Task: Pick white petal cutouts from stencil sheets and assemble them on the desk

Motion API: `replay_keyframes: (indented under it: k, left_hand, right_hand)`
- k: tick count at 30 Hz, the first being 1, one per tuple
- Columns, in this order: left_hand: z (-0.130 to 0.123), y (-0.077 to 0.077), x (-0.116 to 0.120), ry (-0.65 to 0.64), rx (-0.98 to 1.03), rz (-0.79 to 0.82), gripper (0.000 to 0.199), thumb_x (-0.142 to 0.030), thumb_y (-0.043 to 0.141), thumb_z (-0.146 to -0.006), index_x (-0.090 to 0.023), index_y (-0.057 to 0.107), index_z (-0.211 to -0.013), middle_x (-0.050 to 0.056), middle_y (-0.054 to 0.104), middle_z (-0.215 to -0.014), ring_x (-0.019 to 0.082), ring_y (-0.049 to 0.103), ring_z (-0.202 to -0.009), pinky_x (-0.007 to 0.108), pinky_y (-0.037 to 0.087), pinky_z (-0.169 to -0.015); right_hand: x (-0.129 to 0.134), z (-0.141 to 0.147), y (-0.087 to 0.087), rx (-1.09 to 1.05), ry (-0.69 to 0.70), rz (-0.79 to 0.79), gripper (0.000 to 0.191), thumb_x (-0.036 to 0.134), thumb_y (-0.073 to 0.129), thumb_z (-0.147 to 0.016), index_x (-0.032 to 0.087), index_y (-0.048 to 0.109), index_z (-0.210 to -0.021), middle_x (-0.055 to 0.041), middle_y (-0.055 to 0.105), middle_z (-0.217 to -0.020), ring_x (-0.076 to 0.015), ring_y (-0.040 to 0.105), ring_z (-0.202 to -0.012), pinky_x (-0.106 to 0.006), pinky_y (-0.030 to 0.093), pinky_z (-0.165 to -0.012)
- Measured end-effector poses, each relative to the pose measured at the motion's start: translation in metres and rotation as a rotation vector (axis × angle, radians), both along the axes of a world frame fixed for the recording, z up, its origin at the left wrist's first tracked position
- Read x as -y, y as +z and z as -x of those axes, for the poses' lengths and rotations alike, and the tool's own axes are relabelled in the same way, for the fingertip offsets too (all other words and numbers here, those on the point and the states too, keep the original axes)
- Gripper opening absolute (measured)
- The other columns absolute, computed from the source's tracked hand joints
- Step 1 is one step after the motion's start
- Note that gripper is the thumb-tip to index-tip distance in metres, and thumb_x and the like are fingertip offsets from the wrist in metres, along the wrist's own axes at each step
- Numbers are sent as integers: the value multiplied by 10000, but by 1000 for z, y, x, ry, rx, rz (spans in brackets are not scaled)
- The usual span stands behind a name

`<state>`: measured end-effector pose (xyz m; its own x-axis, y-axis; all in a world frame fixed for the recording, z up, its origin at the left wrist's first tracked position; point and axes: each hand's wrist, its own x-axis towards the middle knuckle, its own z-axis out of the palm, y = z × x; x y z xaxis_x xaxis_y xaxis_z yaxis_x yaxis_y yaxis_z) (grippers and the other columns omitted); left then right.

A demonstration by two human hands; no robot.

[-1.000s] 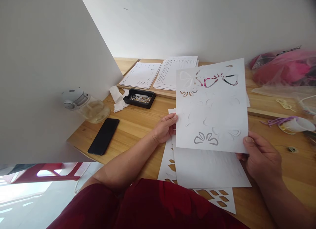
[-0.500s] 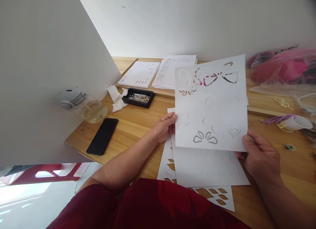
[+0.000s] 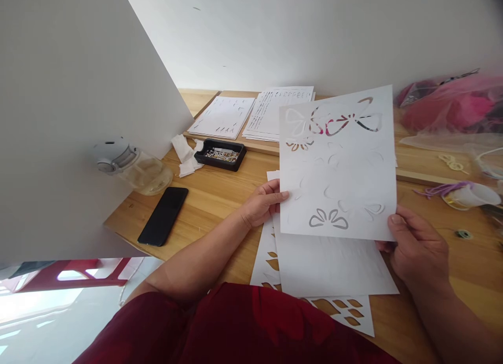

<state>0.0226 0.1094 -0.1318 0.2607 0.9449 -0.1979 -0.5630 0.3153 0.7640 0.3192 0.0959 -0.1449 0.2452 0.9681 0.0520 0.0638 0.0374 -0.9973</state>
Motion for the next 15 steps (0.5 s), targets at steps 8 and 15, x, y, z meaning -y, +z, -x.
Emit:
replay_keyframes:
  k: [8,15]
  left_hand:
    - [0,0,0,0,-3,15,365,-209,791,-708,-177,698,-1060,72,718,-1010,173,673,-844,308,529,-782]
    - [0,0,1,-78,24,0,417,-145,809,-661,-180,693,-1060,75,724,-1009,186,682,-871,317,529,-813]
  right_hand:
    - [0,0,1,13,26,-5,304,355,716,-830,252,723,-1116,41,546,-523,-118,469,-418,-240,397,-371]
    - [0,1,0,-15,2,-3,318,360,739,-804,253,727,-1104,33,571,-594,-111,469,-437,-238,391,-364]
